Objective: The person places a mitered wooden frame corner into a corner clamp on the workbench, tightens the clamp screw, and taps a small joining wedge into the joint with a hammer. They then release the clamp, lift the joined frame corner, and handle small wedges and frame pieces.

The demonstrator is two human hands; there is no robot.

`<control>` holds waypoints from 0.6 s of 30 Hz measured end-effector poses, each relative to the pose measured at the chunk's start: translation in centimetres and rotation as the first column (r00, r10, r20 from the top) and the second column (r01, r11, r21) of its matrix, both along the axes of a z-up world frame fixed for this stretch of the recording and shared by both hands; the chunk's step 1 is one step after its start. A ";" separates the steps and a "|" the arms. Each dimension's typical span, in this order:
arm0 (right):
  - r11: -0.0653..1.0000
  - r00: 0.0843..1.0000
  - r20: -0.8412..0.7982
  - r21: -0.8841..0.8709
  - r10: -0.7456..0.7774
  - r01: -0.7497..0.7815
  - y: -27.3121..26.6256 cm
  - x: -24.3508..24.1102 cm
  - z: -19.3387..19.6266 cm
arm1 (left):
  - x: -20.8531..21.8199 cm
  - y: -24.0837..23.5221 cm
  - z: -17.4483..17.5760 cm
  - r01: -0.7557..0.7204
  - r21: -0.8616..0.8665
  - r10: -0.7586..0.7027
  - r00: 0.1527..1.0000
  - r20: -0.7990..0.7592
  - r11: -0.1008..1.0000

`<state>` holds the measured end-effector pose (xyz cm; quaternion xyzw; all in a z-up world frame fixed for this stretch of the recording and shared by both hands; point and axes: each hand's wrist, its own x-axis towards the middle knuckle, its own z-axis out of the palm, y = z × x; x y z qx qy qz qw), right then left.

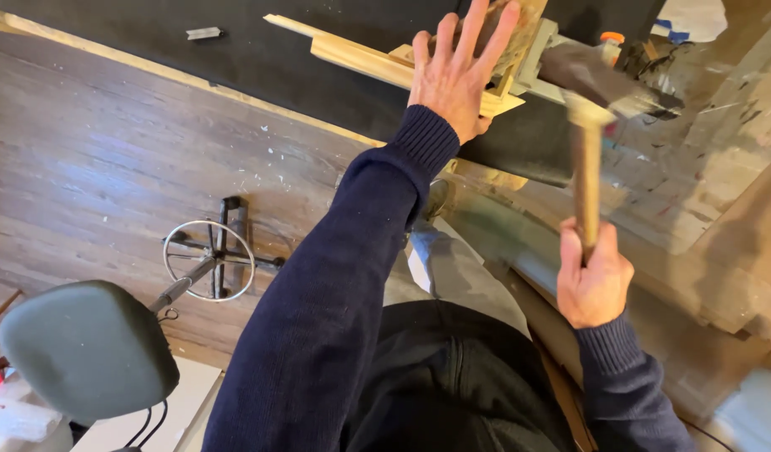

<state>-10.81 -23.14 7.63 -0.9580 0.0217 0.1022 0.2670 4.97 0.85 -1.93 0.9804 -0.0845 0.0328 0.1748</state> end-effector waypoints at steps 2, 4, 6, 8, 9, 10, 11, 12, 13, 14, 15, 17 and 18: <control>0.995 0.998 0.020 0.078 -0.062 0.060 0.0 -0.5 0.2 | -0.1 -0.1 0.2 0.011 -0.033 -0.010 1.000 0.016 0.999; 0.980 0.992 0.041 0.168 -0.116 0.108 -0.7 -0.6 -1.4 | 0.3 0.1 0.1 0.014 -0.057 -0.012 0.999 0.037 0.998; 0.998 0.997 -0.066 -0.044 0.030 -0.033 -2.5 -1.5 -4.1 | -0.3 0.1 0.0 -0.005 -0.076 0.007 1.000 0.031 0.997; 0.992 0.995 -0.090 -0.114 0.052 -0.062 -2.8 -1.1 -3.4 | -0.4 0.0 -0.1 -0.002 -0.044 0.002 1.000 0.000 0.999; 0.980 0.992 -0.102 -0.175 0.074 -0.091 -2.7 -0.6 -3.1 | -0.1 0.1 0.0 0.002 -0.004 -0.002 1.000 -0.017 1.000; 0.981 0.992 -0.099 -0.174 0.073 -0.090 -1.9 0.1 -1.3 | -0.3 0.2 0.0 0.003 -0.003 -0.003 1.000 -0.015 1.000; 0.998 0.996 -0.084 -0.064 0.003 -0.009 -1.2 1.0 0.7 | 0.0 0.0 0.0 0.001 -0.026 -0.001 1.000 0.021 1.000; 0.996 0.995 -0.077 0.048 -0.067 0.071 -0.5 1.9 2.7 | 0.2 -0.1 0.1 0.001 -0.049 0.002 0.998 0.056 0.999; 0.997 0.996 -0.069 0.046 -0.064 0.067 0.0 3.0 3.8 | -0.1 -0.2 0.2 -0.002 -0.052 0.005 0.998 0.064 0.999; 0.994 0.994 -0.075 0.076 -0.076 0.082 0.7 4.0 5.0 | -0.3 -0.3 0.3 0.001 -0.035 0.000 0.999 0.033 0.999; 0.989 0.994 -0.073 0.115 -0.082 0.090 1.5 5.3 6.0 | -0.2 0.1 0.5 -0.001 -0.009 0.001 1.000 0.011 1.000; 0.993 1.000 -0.007 0.116 -0.025 0.026 3.3 9.4 7.0 | -0.6 -0.6 0.5 -0.030 -0.007 0.030 0.999 0.025 1.000; 0.994 0.999 0.044 0.106 0.021 -0.026 4.6 11.8 7.4 | -0.2 -0.6 0.4 -0.050 -0.012 0.050 0.998 0.022 0.999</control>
